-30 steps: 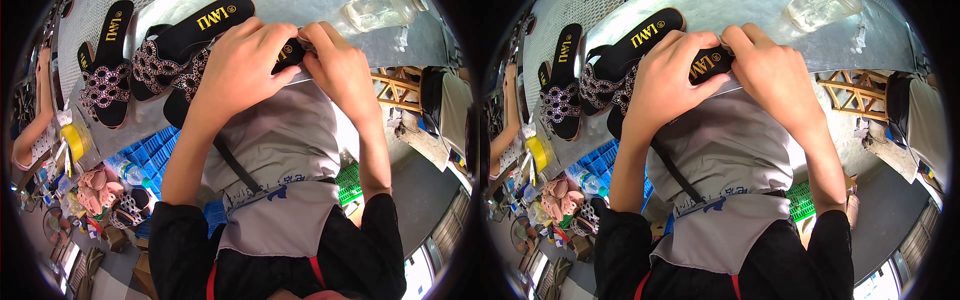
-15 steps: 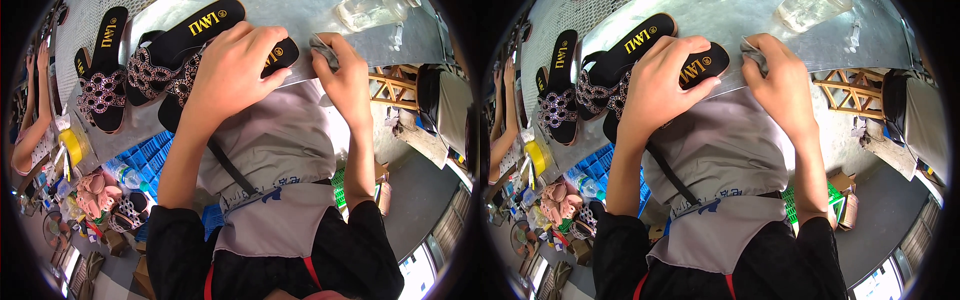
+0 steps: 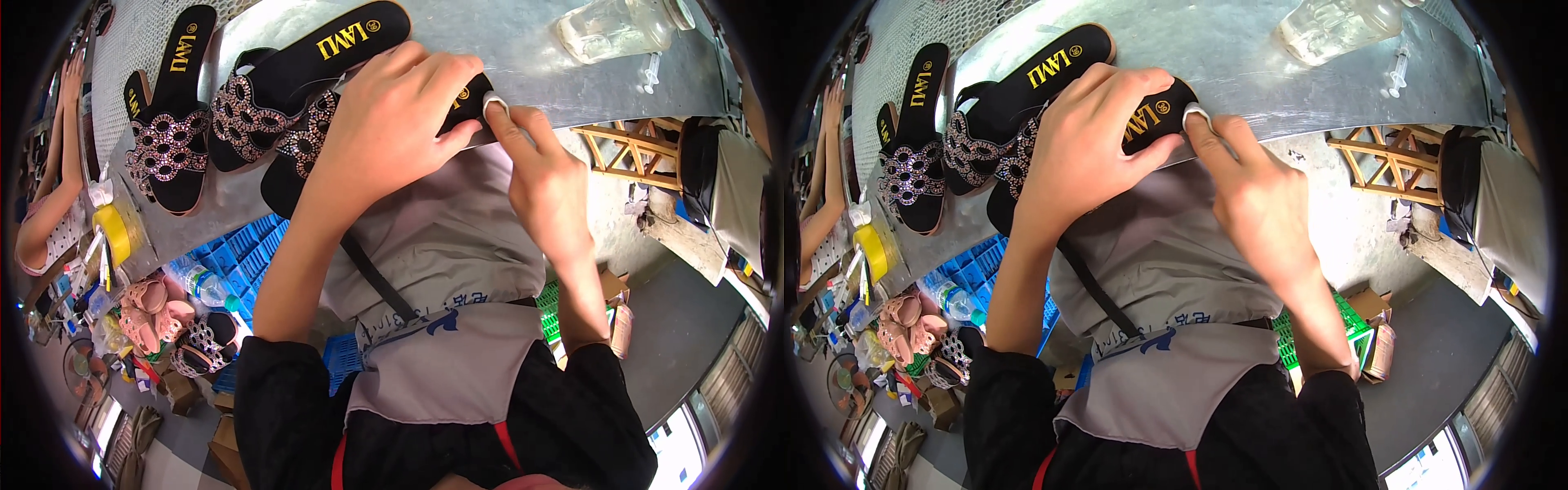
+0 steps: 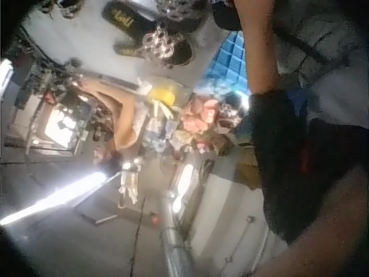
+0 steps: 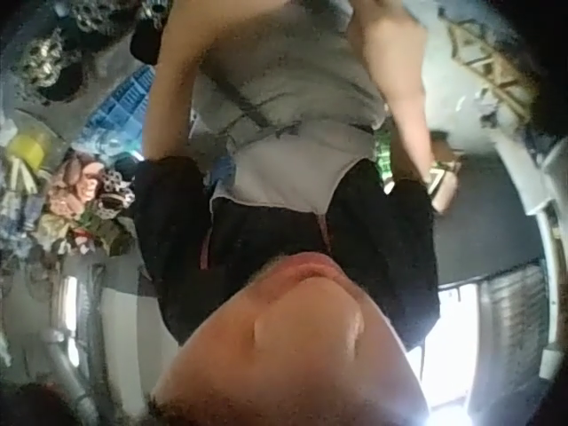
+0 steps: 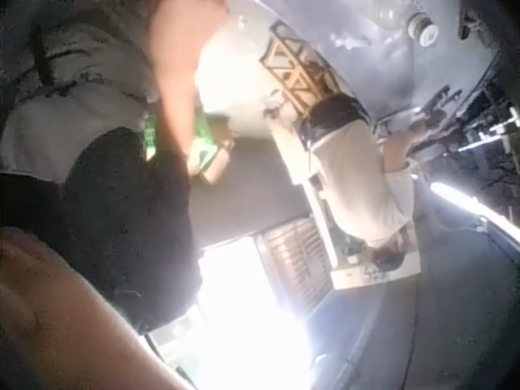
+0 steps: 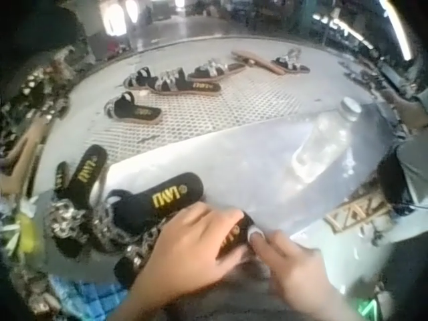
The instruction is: Cleaning shoe soles at a factory assembly line.
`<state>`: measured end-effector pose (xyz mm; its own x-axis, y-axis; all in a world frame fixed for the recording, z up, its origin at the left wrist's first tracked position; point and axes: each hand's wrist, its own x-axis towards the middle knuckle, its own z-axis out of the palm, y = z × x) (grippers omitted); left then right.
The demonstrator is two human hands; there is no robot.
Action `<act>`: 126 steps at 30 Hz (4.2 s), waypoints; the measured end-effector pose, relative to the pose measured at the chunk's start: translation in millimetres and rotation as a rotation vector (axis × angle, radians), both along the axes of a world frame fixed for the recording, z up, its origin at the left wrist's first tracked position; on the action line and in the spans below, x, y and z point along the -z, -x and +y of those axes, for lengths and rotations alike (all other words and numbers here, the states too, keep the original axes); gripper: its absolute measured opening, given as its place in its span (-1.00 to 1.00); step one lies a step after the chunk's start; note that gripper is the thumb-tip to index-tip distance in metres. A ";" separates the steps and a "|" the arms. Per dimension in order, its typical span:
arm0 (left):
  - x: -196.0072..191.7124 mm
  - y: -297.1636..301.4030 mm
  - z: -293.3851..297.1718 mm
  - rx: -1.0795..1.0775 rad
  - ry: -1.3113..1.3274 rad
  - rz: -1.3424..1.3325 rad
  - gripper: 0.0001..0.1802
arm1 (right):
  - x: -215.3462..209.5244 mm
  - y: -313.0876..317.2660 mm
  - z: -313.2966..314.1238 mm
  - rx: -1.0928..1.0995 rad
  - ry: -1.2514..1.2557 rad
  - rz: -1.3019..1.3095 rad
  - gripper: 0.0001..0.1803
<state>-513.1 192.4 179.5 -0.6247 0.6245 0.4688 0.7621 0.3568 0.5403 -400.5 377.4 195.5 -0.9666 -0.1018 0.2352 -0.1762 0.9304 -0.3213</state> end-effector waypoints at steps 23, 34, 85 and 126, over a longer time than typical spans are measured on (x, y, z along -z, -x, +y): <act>-1.2 1.4 2.4 -0.047 -0.016 0.056 -0.45 | -12.3 2.4 -33.9 0.204 -0.147 -0.279 -0.40; 5.0 1.6 1.5 -0.013 0.038 0.127 -0.49 | 2.6 23.8 -18.3 0.132 0.015 -0.078 -0.31; -10.2 1.1 -4.5 -0.032 0.172 0.041 -0.37 | 7.6 21.0 -7.5 -0.095 -0.131 -0.059 -0.58; -3.9 -2.3 0.5 0.001 0.189 0.190 -0.65 | 47.2 -48.9 -0.3 -0.218 0.514 -0.267 -0.36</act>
<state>-510.8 192.9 183.5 -0.5360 0.7124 0.4530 0.8439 0.4371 0.3112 -351.6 377.1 148.4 -0.9687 -0.2413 0.0592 -0.1962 0.5967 -0.7781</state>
